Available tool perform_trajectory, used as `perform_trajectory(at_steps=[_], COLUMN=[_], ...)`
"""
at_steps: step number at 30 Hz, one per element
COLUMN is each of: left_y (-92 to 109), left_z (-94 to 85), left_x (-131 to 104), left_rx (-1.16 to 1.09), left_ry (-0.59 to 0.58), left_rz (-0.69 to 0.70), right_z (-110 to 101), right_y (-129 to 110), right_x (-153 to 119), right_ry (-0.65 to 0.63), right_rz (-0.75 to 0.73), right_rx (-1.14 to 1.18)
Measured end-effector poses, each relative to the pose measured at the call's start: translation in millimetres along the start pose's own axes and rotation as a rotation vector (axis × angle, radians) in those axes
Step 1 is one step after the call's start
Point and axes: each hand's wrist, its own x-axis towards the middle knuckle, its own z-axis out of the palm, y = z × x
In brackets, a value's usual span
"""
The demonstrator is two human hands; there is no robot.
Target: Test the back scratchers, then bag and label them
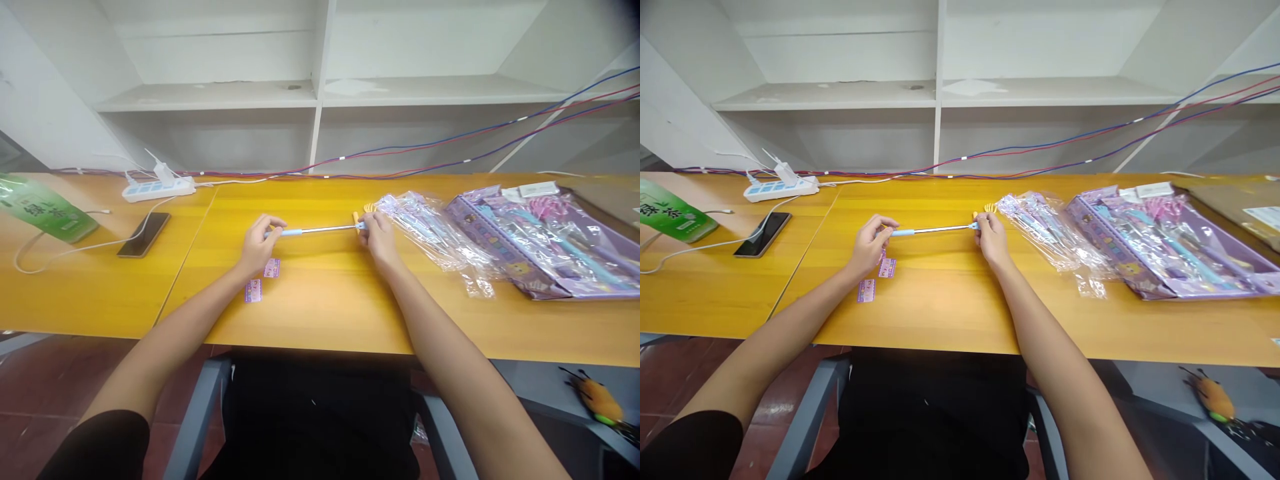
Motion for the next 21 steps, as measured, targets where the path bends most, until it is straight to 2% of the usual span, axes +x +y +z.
perform_trajectory(at_steps=[4, 11, 17, 21], left_y=[0, 4, 4, 4], left_z=[1.1, 3.5, 5.2, 7.7], left_x=[0, -5, -8, -12], left_rx=[0.007, 0.071, 0.079, 0.097], left_ry=[0.019, -0.017, -0.035, -0.066], left_rz=[0.020, 0.101, 0.194, 0.194], right_z=[3, 6, 9, 8], right_y=[-3, -5, -3, 1], right_x=[-8, -15, -15, -14], right_ry=[-0.059, -0.118, -0.166, -0.186], right_rz=[-0.051, -0.079, -0.045, -0.009], right_rx=[0.023, 0.032, 0.042, 0.075])
